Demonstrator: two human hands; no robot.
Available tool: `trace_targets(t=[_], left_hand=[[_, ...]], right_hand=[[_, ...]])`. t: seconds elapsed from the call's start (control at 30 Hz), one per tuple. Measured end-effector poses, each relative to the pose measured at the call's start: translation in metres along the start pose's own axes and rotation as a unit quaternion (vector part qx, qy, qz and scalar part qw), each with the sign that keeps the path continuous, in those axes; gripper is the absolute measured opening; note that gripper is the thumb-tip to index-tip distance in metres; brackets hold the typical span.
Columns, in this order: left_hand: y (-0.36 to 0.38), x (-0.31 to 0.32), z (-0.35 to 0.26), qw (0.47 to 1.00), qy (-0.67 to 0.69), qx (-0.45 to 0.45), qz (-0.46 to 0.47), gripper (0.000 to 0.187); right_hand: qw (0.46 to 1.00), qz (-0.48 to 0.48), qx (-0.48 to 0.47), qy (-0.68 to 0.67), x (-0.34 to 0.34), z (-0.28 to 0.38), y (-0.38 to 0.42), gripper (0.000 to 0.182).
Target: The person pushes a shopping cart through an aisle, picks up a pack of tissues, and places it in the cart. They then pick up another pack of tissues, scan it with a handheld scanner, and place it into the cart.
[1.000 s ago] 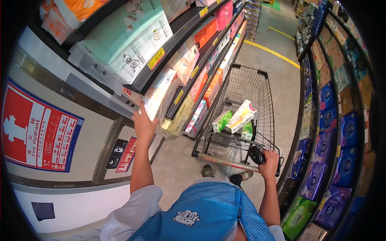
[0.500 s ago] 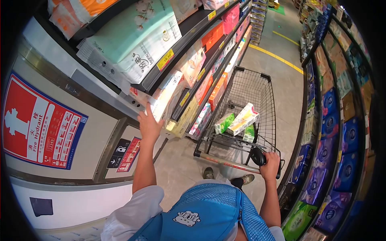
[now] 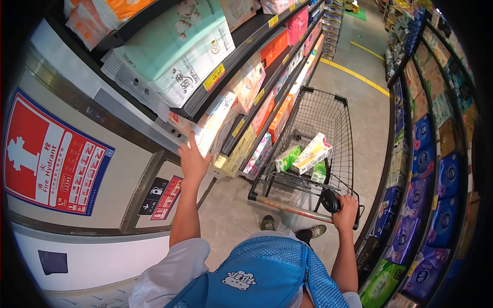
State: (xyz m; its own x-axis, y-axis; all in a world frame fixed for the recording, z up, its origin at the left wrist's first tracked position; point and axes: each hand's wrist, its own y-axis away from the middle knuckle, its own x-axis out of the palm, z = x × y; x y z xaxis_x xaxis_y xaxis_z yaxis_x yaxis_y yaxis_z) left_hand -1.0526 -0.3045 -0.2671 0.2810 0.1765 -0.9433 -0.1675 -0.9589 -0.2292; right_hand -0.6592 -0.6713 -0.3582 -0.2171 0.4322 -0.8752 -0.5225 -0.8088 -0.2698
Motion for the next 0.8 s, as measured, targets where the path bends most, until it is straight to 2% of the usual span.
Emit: trace_targets(t=[0.8], left_hand=[[-0.0019, -0.0012, -0.0042, 1.0, 0.008, -0.011, -0.003, 0.112]], right_hand=[[1.0, 0.005, -0.003, 0.001, 0.0007, 0.0014, -0.0095, 0.025]])
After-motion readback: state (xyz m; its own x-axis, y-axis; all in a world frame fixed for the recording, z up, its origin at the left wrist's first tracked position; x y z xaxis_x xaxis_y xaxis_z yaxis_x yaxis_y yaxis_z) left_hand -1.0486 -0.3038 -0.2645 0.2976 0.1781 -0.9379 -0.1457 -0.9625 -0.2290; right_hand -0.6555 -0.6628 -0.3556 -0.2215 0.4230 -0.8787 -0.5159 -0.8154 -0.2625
